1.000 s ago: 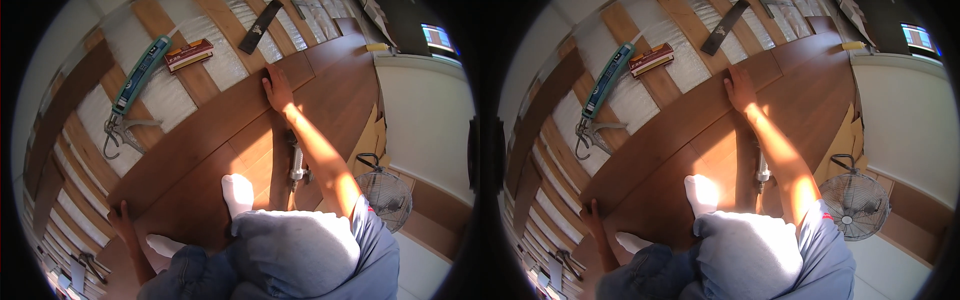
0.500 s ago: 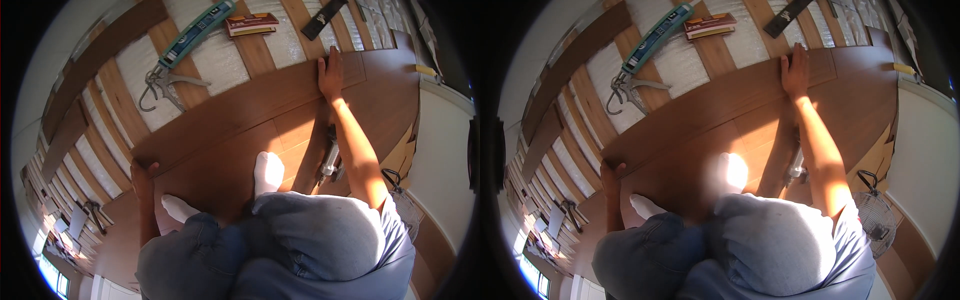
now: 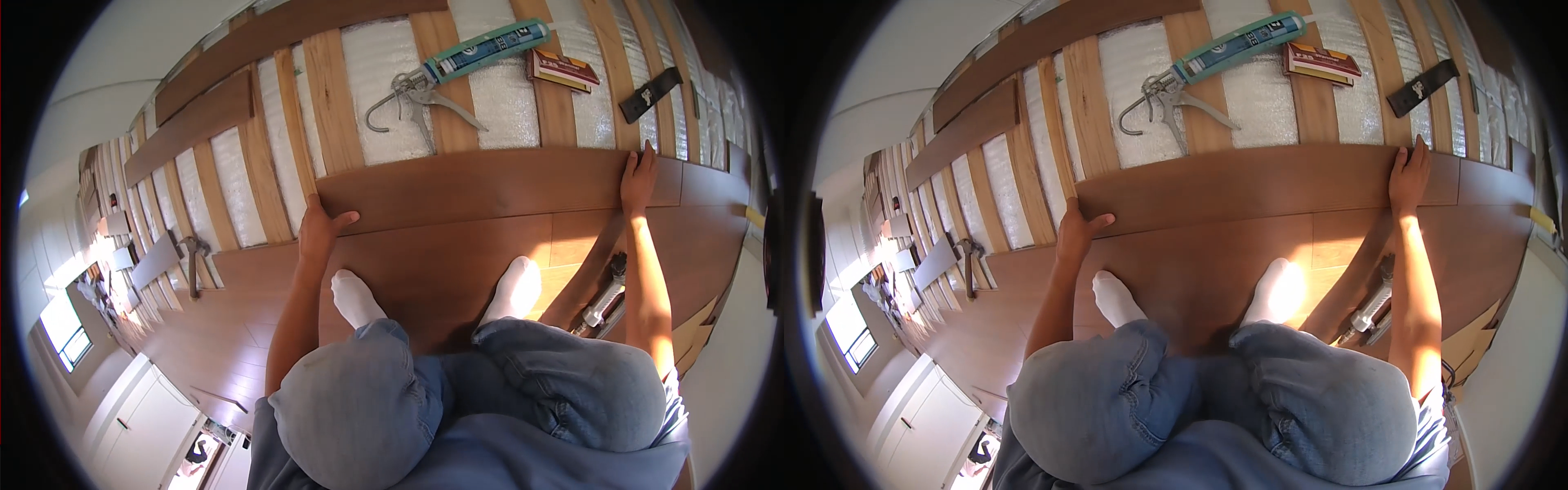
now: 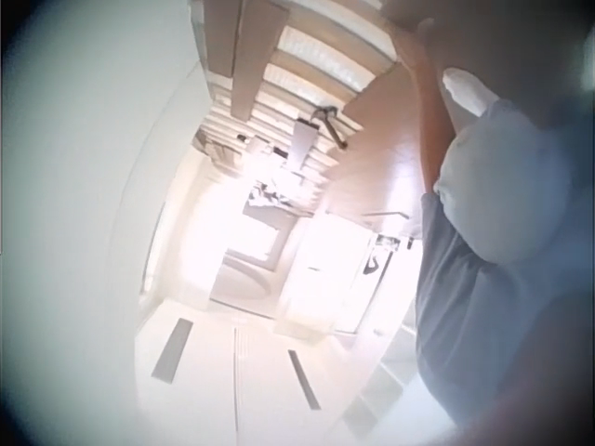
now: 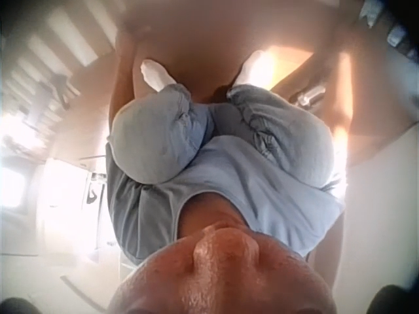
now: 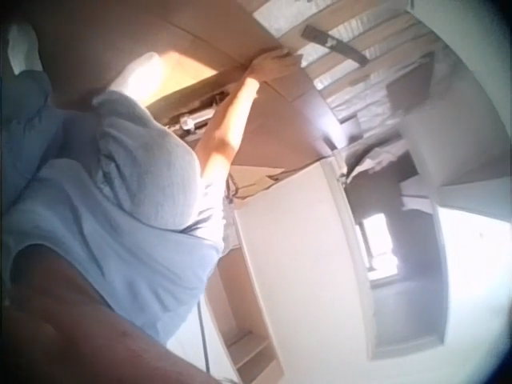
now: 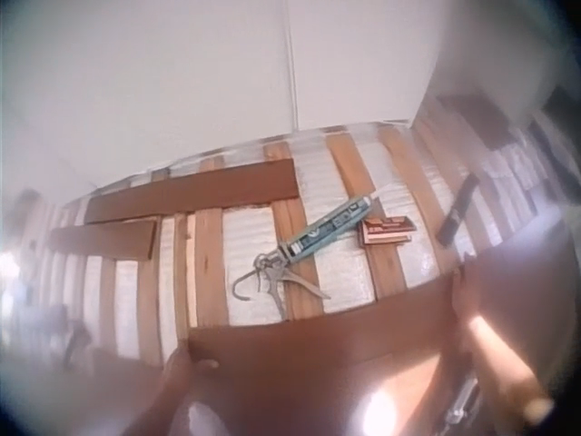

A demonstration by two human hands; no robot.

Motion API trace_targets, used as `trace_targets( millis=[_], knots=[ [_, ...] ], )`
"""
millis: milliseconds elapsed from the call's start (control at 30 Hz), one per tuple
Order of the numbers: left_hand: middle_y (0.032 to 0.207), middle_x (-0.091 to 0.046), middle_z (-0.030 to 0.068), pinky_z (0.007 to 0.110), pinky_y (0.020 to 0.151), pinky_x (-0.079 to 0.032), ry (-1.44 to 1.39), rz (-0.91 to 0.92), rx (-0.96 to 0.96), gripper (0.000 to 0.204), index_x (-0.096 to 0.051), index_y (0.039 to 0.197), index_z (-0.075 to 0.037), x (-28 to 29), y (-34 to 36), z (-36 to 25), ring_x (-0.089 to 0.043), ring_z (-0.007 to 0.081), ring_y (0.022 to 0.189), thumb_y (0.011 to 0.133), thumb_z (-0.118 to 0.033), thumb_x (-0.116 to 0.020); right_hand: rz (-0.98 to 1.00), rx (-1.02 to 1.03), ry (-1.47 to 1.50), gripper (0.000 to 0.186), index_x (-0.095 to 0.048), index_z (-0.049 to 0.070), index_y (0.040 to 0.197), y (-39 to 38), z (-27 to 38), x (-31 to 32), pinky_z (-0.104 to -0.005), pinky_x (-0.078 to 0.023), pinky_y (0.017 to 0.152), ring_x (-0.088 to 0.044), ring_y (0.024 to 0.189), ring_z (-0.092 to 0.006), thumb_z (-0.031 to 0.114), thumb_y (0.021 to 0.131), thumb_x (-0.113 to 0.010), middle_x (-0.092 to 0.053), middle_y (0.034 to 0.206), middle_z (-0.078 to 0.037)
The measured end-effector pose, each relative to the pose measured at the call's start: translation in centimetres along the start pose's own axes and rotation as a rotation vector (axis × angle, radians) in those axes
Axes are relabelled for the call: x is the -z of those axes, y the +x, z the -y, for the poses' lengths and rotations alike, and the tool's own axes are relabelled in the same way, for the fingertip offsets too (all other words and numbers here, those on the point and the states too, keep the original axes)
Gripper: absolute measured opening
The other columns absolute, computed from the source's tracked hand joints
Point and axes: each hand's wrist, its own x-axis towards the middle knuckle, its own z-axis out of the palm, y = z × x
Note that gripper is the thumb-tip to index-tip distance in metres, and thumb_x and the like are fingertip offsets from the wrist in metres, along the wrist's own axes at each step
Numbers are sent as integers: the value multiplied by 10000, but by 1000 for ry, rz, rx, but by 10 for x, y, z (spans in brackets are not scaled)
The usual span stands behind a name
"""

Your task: The person installs wood flooring planks by applying adhesive with a caulk gun, positioning the planks by hand, and securing them using a hammer and a pneumatic nailer.

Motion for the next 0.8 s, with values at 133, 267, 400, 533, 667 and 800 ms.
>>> trace_targets(
  millis=[133, 267, 400, 533, 667, 800],
  knots=[
    [993, -718, 248, 483, 802, -561, 82, -37, -168, 530, -567, 1052, 36, 7, 13, 24, -712, 413, 939, 929, -427, -795, 15, 237, 155, 439, -568, 16, 1432, -7, 99, -3, -519, -472, 1077, -574, 1258, -449, 246, 1060, -614, -602, 1401, -233],
    [834, -690, 157, 387, 643, -550, -181, 256, 19, 392, -601, 967, 8, 29, 37, 27, -703, 216, 700, 1037, -372, -665, 134, 554, 281, 438, -606, 42, 1381, -8, 228, -11, -479, -484, 1035, -590, 1204, -383, 235, 997, -686, -628, 1318, -167],
    [761, -682, 131, 371, 640, -535, -87, 272, -29, 405, -611, 898, 8, 37, 47, 31, -700, 212, 697, 1025, -371, -680, 195, 768, 261, 403, -652, 67, 1295, -4, 311, -42, -445, -491, 971, -590, 1121, -328, 225, 933, -731, -629, 1201, -113],
    [761, -701, 113, 364, 658, -553, -123, 283, -15, 382, -620, 907, -5, 38, 44, 25, -699, 192, 707, 1045, -359, -658, 159, 847, 155, 366, -662, 48, 1239, 14, 335, -73, -433, -499, 914, -588, 1045, -300, 194, 912, -734, -609, 1100, -93],
    [759, -703, 109, 371, 650, -544, -38, 253, -56, 391, -620, 907, -20, 34, 39, 28, -691, 199, 696, 1038, -386, -654, 153, 851, 207, 389, -642, 37, 1280, 21, 349, -89, -444, -511, 914, -589, 1023, -343, 140, 918, -739, -605, 1102, -132],
    [756, -703, 110, 383, 629, -526, 59, 184, -55, 388, -616, 886, -29, 33, 39, 38, -682, 205, 685, 1031, -387, -656, 108, 742, 263, 342, -653, 28, 1263, 51, 386, -91, -451, -526, 920, -599, 1024, -350, 146, 947, -709, -635, 1075, -145]
  ],
)
